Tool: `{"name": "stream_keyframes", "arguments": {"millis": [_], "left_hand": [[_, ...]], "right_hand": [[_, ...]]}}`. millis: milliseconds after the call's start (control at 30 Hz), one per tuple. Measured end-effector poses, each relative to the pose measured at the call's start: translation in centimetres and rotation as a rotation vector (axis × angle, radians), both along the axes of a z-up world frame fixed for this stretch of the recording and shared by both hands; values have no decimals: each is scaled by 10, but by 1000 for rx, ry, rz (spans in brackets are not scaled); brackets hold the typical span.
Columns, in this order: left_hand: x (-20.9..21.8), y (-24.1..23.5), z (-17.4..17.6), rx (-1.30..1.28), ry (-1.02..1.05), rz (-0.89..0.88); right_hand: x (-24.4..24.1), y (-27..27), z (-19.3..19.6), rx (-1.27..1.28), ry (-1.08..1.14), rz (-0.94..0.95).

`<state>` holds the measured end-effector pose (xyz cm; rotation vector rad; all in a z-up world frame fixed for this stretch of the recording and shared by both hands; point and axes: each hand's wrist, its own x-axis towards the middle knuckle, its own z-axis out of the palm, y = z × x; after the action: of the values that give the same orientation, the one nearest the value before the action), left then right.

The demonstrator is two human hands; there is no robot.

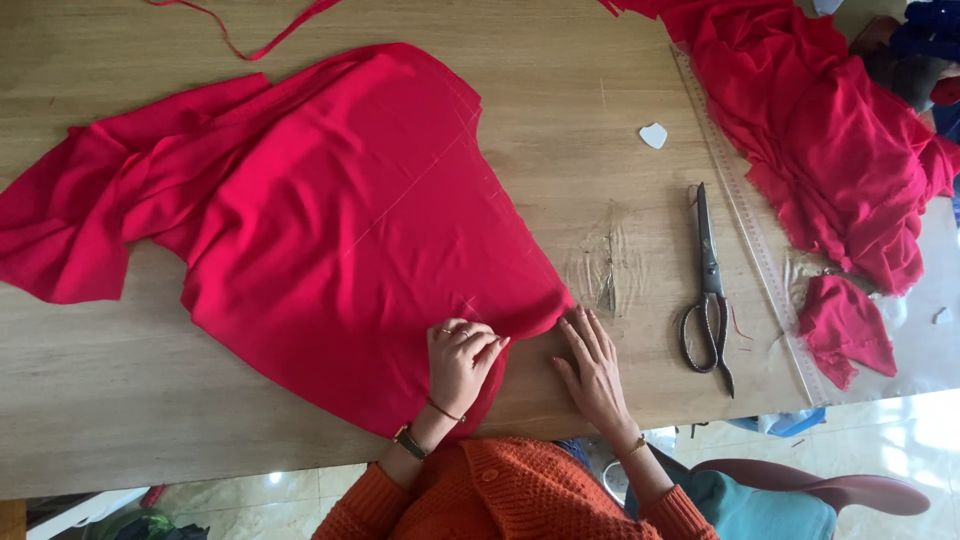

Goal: Measuring and cutting pattern pieces from red fabric using a ruler and tailor shears on a workshop table.

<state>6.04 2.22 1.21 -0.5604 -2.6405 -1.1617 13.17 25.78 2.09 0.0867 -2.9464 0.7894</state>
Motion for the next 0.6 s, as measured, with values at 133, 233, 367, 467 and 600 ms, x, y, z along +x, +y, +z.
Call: {"name": "stream_keyframes", "arguments": {"millis": [133,233,367,467,600], "left_hand": [[3,2,9,-15,-3,0],[3,5,10,5,-38,3],[-1,4,12,36,-43,-12],[-6,1,16,72,-56,-18],[-6,2,1,212,-183,-54]], "right_hand": [[1,1,-1,8,-7,-2],[0,1,-2,4,-15,-3],[0,2,-5,0,-31,-19],[-1,2,-7,8,-38,-32],[-1,0,-9,27,-33,-40]]}}
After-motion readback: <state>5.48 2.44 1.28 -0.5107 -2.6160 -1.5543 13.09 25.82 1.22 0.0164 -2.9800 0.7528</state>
